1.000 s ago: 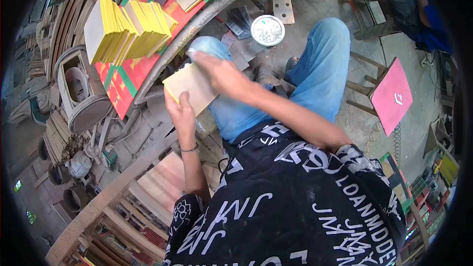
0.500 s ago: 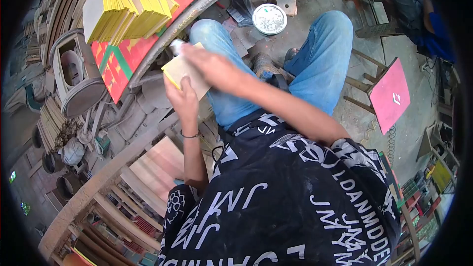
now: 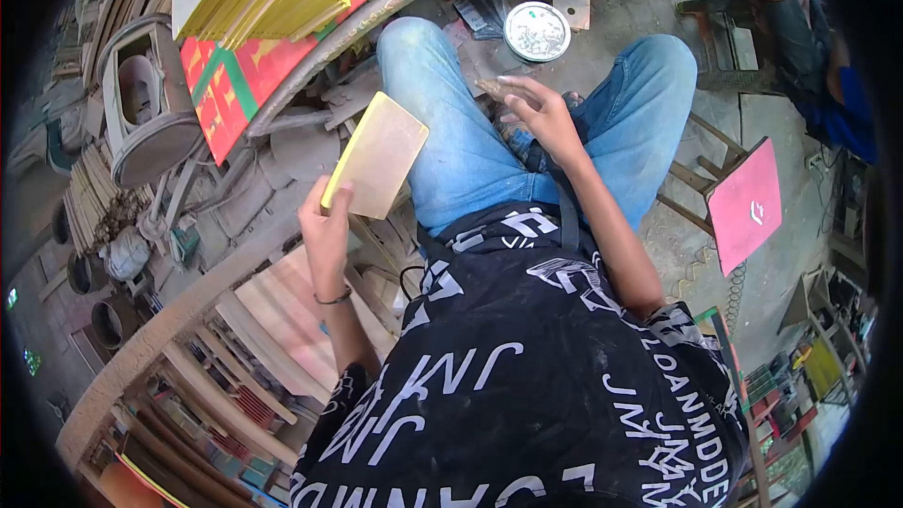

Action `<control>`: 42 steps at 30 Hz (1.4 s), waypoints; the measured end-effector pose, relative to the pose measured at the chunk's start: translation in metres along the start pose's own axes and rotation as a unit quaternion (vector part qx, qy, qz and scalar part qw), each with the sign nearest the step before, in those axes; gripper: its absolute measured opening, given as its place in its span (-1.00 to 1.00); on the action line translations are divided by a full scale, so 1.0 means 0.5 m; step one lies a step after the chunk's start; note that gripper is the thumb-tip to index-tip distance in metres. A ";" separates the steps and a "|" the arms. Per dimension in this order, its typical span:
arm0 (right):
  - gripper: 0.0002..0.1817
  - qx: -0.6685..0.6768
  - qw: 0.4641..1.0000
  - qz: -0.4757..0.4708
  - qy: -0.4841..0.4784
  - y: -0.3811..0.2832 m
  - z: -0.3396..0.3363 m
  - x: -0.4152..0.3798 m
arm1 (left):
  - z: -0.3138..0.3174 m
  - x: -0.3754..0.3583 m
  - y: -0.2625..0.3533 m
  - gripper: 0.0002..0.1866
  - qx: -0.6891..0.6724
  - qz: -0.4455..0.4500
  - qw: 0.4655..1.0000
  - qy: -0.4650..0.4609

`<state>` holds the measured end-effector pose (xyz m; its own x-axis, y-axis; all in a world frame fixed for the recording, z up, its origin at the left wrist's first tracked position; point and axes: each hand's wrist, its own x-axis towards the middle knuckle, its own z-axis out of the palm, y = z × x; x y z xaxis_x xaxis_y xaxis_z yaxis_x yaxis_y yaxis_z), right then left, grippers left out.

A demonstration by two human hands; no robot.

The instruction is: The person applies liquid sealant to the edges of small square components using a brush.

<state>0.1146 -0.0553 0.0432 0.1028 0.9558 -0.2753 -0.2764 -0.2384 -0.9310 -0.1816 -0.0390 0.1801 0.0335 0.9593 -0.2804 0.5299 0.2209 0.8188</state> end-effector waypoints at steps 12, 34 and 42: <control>-0.62 -0.191 0.980 -0.017 -0.047 -0.022 0.026 0.021 | 0.034 0.039 -0.072 -0.66 -0.091 -0.069 0.978 -0.172; -0.64 -0.194 0.922 -0.332 0.049 -0.095 0.192 0.043 | 0.203 0.126 0.051 -0.19 -0.163 0.112 0.972 -0.129; -0.63 -0.172 0.928 -0.326 0.055 -0.076 0.197 0.051 | 0.223 0.135 0.053 -0.32 -0.113 0.143 0.977 -0.107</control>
<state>0.0334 -0.0048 0.0952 0.2428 0.8972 0.3690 0.1975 0.3267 -0.9243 -0.0708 0.0118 0.1270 0.3420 0.9342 -0.1017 0.2724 0.0050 0.9622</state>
